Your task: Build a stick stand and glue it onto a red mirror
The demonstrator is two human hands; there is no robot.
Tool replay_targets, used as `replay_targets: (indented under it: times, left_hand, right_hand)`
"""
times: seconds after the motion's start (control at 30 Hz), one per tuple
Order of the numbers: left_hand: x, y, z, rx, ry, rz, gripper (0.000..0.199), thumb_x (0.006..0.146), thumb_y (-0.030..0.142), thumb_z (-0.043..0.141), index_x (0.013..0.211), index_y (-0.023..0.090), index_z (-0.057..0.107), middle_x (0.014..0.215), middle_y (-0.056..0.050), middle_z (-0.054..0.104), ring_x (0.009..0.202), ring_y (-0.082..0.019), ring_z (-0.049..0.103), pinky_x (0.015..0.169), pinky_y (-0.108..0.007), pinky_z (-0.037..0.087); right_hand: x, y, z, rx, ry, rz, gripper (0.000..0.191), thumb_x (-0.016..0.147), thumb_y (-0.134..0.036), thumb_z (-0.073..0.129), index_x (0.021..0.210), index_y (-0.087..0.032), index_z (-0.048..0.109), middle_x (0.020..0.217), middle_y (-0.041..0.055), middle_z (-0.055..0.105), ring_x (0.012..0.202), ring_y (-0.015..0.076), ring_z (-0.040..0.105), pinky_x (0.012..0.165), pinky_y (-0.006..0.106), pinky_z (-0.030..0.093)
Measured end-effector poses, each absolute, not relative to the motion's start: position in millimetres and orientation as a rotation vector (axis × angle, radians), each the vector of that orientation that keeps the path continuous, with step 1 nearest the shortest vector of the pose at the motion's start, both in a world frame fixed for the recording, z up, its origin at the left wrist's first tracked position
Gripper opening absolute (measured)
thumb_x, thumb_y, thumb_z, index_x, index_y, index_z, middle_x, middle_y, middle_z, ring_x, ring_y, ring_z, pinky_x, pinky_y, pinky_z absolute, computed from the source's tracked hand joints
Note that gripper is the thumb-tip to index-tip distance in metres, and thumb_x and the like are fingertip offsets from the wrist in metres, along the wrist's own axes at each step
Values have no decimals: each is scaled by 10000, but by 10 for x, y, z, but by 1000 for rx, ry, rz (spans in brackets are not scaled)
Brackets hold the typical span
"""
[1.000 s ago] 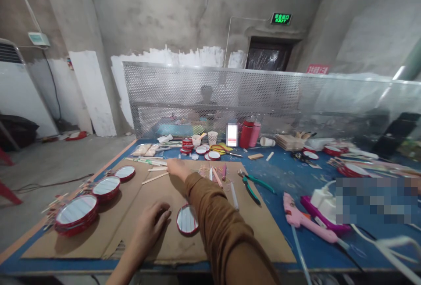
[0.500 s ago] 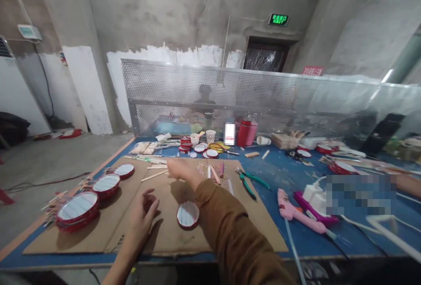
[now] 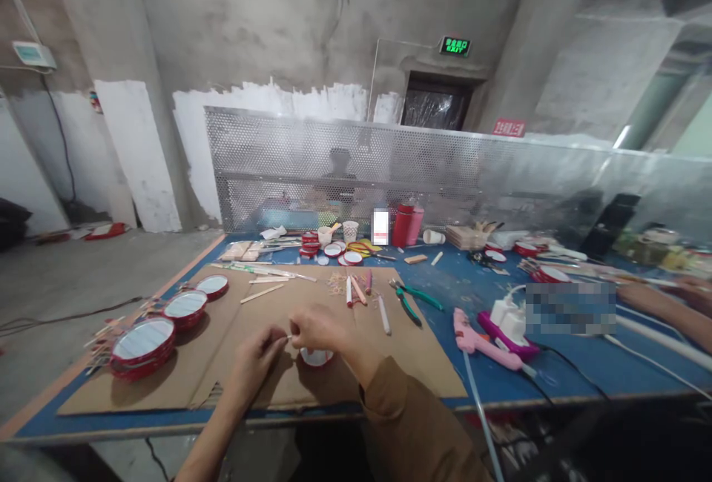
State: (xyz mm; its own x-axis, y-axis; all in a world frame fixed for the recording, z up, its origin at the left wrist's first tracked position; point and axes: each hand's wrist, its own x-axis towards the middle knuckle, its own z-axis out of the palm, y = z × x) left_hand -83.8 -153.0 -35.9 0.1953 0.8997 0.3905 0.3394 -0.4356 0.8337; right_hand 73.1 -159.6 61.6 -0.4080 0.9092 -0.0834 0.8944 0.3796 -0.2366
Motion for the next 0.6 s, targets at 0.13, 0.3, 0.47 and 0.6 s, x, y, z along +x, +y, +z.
replay_targets:
  times: [0.13,0.3,0.47,0.6]
  left_hand:
    - [-855,-1548,-321,1864,1135,1219,235,769,396,516,703,196,620,675,-20,674,648,-156,618,629,-237,464]
    - [-863,-1550,-293,1748,1077,1188,278,748,426,565,842,197,691,842,-45,740,795,-189,683,738,-260,507]
    - [-864,-1546,-314,1756,1071,1159,274,742,430,583,830,201,705,840,-41,744,783,-192,691,726,-262,516]
    - [-878,-1563,-308,1779,1086,1163,275,773,425,552,828,196,694,756,-29,730,721,-179,684,692,-256,512]
  right_hand:
    - [768,-1675,522,-1624,-2394,475,153,747,-133,570,849,-161,681,718,12,705,657,109,622,535,168,357]
    - [725,-1803,472,-1386,-1924,942,169,762,-99,523,848,-166,652,618,-41,664,553,94,621,550,172,421]
    - [693,-1852,369,-1361,-1728,930,120,779,-131,525,733,-171,629,562,-48,618,496,92,581,521,180,404]
    - [703,-1882,307,-1414,-1728,751,149,836,-188,529,708,-174,602,553,-46,592,494,86,560,538,182,377]
